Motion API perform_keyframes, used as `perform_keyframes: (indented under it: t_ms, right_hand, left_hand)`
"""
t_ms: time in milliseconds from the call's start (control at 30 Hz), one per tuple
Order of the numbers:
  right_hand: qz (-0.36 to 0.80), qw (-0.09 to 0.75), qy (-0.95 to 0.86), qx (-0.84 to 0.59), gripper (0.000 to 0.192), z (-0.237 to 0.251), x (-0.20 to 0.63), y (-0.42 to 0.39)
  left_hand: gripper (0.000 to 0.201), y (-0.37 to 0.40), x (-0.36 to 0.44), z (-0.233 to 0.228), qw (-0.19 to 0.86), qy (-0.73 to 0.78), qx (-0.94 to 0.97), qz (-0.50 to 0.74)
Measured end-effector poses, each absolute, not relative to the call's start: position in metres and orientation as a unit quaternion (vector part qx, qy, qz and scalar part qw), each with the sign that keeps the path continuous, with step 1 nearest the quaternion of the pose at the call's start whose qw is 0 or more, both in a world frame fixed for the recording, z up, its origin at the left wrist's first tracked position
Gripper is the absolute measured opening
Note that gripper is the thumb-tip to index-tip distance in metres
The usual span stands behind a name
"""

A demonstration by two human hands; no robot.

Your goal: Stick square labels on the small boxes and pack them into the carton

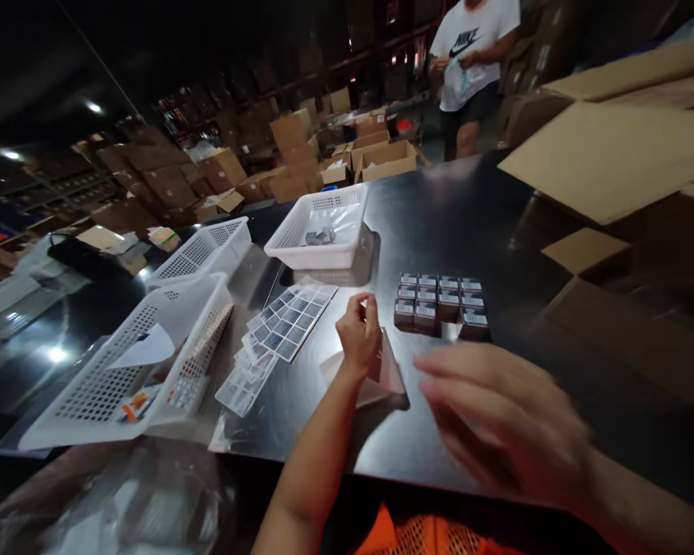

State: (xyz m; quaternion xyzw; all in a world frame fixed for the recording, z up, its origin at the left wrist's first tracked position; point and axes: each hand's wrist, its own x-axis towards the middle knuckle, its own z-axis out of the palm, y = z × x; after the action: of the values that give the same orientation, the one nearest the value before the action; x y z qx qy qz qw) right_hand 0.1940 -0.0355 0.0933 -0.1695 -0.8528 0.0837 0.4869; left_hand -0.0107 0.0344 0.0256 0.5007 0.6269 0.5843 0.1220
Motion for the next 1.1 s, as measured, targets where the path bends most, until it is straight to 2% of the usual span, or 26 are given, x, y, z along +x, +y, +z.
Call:
perform_keyframes:
  t_ms: [67,233,333,467,600,767,833,900,1033,1100]
  right_hand:
    - [0.121,0.468,-0.849,-0.212,0.042,0.073,0.176,-0.002]
    - [0.498,0.357,-0.733,-0.296,0.047,0.022,0.156,0.04]
    - [0.567,0.342,-0.683,-0.309,0.04,0.009,0.161,0.047]
    - [0.542,0.385,-0.654,-0.361,0.036,0.003,0.175,0.053]
    - [0.549,0.405,-0.613,-0.398,0.052,0.003,0.186,0.057]
    - [0.605,0.39,-0.552,-0.421,0.065,0.013,0.189,0.058]
    - [0.606,0.402,-0.545,-0.417,0.06,0.016,0.188,0.056]
    - [0.574,0.436,-0.566,-0.399,0.045,0.015,0.186,0.054]
    - [0.387,0.51,-0.662,-0.389,0.016,0.01,0.185,0.051]
    - [0.297,0.524,-0.704,-0.375,0.009,0.008,0.185,0.05]
  left_hand:
    - [0.038,0.028,0.0,0.024,0.129,0.607,0.511,0.595]
    - [0.041,0.019,0.016,0.019,0.167,0.582,0.511,0.61]
    - [0.04,0.021,0.016,0.02,0.219,0.58,0.499,0.605]
    - [0.043,0.027,0.011,0.025,0.355,0.564,0.491,0.561]
    - [0.052,0.031,0.007,0.028,0.486,0.52,0.495,0.499]
    - [0.06,0.03,0.009,0.032,0.543,0.492,0.482,0.481]
    - [0.058,0.028,0.008,0.032,0.548,0.494,0.476,0.478]
    - [0.055,0.028,0.006,0.031,0.553,0.497,0.468,0.478]
    - [0.057,0.031,0.002,0.028,0.57,0.504,0.447,0.471]
    - [0.061,0.031,0.001,0.029,0.579,0.507,0.439,0.464]
